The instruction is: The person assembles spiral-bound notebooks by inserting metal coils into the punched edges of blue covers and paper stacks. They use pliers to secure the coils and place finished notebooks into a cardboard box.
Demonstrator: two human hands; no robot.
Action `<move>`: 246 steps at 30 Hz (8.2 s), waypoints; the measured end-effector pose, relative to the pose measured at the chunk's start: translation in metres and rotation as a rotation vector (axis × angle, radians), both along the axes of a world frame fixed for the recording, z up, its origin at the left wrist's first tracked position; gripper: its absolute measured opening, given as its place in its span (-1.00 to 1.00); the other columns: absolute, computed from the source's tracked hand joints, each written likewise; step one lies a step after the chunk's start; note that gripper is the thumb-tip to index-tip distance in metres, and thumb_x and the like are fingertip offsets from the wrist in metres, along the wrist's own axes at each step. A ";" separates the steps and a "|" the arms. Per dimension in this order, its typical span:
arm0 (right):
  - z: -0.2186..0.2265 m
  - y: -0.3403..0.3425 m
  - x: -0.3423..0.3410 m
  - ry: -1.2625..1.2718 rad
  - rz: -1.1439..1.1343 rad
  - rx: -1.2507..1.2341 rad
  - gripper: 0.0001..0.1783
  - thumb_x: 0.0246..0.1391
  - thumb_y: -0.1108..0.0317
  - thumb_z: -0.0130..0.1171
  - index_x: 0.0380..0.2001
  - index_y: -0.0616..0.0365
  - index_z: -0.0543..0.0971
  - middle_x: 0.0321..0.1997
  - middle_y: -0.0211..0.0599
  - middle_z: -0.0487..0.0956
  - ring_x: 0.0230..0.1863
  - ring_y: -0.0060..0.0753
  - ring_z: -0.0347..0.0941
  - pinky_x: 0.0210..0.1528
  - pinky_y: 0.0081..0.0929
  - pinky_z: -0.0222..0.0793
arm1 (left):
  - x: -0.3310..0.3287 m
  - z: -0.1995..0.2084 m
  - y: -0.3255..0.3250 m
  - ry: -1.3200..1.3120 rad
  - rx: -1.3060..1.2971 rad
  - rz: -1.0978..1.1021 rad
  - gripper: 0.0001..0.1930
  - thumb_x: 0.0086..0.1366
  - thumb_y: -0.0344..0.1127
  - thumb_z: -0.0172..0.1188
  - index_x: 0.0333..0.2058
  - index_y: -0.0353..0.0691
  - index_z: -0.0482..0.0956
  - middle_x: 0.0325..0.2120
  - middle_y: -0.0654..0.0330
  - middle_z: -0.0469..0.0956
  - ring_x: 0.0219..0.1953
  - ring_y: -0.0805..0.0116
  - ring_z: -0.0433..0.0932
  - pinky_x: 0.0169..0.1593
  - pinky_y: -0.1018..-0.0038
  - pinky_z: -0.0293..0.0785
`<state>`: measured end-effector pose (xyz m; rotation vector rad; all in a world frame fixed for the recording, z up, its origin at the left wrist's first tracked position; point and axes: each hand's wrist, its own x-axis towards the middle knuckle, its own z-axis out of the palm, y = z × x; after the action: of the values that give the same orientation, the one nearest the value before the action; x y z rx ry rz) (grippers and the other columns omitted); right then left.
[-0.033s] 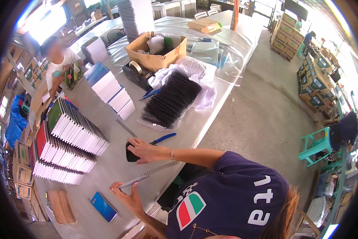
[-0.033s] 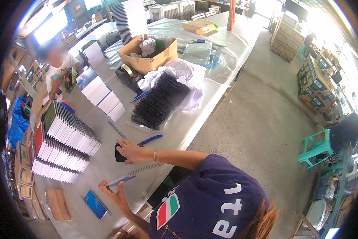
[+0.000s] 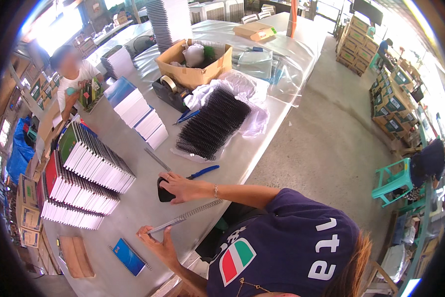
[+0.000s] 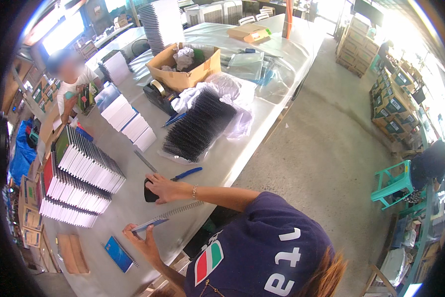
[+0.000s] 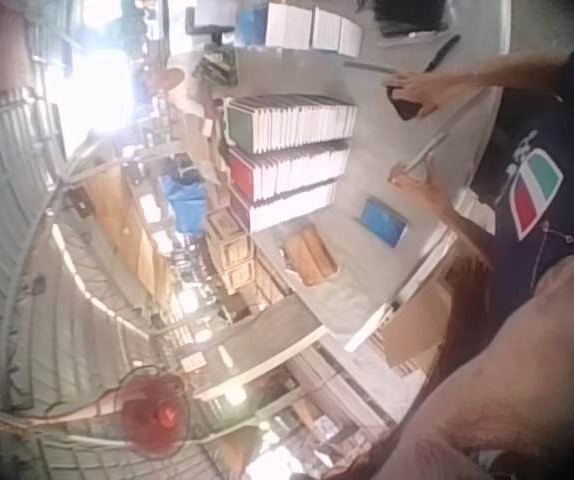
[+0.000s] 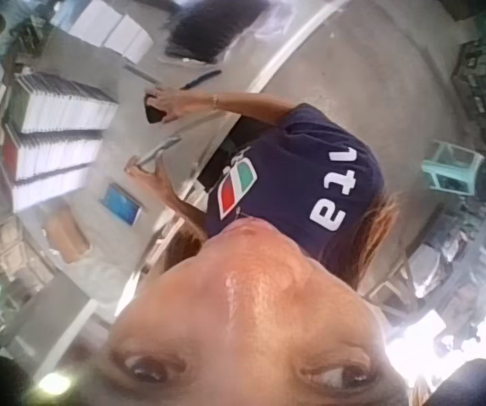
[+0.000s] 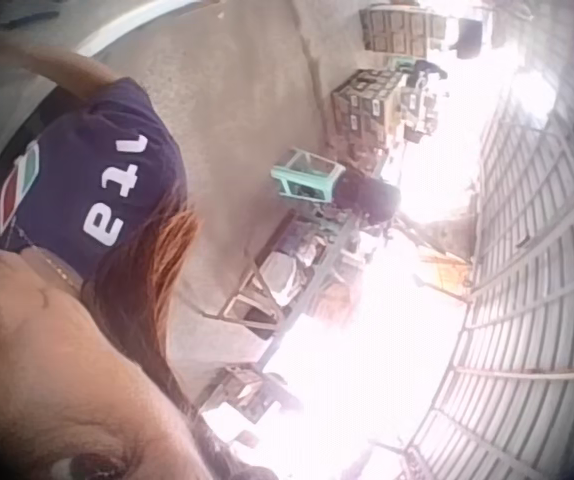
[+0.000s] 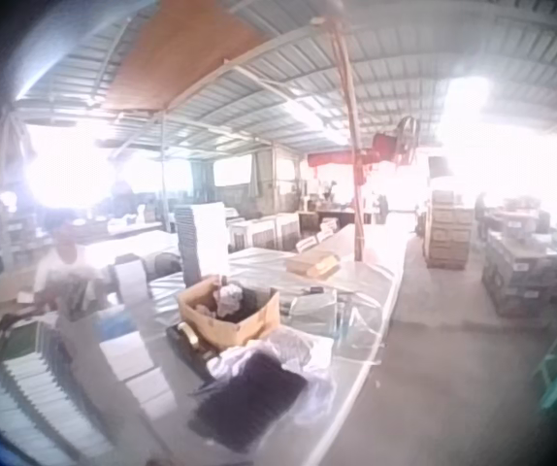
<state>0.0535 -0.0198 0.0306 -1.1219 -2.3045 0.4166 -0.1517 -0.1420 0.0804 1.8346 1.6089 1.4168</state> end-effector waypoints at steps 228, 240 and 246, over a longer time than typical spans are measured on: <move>0.016 -0.004 -0.006 0.145 -0.202 0.106 -0.34 -0.07 -0.14 0.38 0.08 -0.15 0.51 0.26 -0.08 0.34 0.28 0.09 0.21 0.31 0.04 0.00 | -0.155 -0.050 -0.052 -0.127 -0.076 1.037 -0.59 0.25 -0.05 0.33 -0.20 -0.36 0.70 -0.38 0.22 0.57 -0.38 0.47 0.37 -0.25 0.49 0.36; 0.062 0.001 0.023 0.463 -0.302 0.281 -0.41 0.05 0.09 0.38 0.08 0.13 0.49 0.17 -0.12 0.42 0.23 -0.03 0.23 0.26 -0.13 0.11 | -0.155 -0.048 -0.052 -0.098 -0.136 1.026 -0.60 0.20 -0.02 0.35 -0.21 -0.28 0.72 -0.35 0.11 0.54 -0.33 0.28 0.46 -0.13 0.35 0.43; 0.128 0.041 0.070 0.678 -0.445 0.493 -0.60 0.19 0.25 0.27 0.04 0.20 0.51 0.06 -0.24 0.51 0.03 -0.25 0.34 0.12 -0.29 0.24 | -0.174 -0.061 -0.056 -0.059 -0.138 0.957 -0.57 0.22 -0.01 0.33 -0.19 -0.31 0.70 -0.30 0.02 0.59 -0.26 0.22 0.52 -0.12 0.33 0.44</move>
<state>0.1236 0.0212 0.1588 -0.9976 -1.4084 0.0286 -0.3254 -0.1976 0.0194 0.9101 2.6293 1.5776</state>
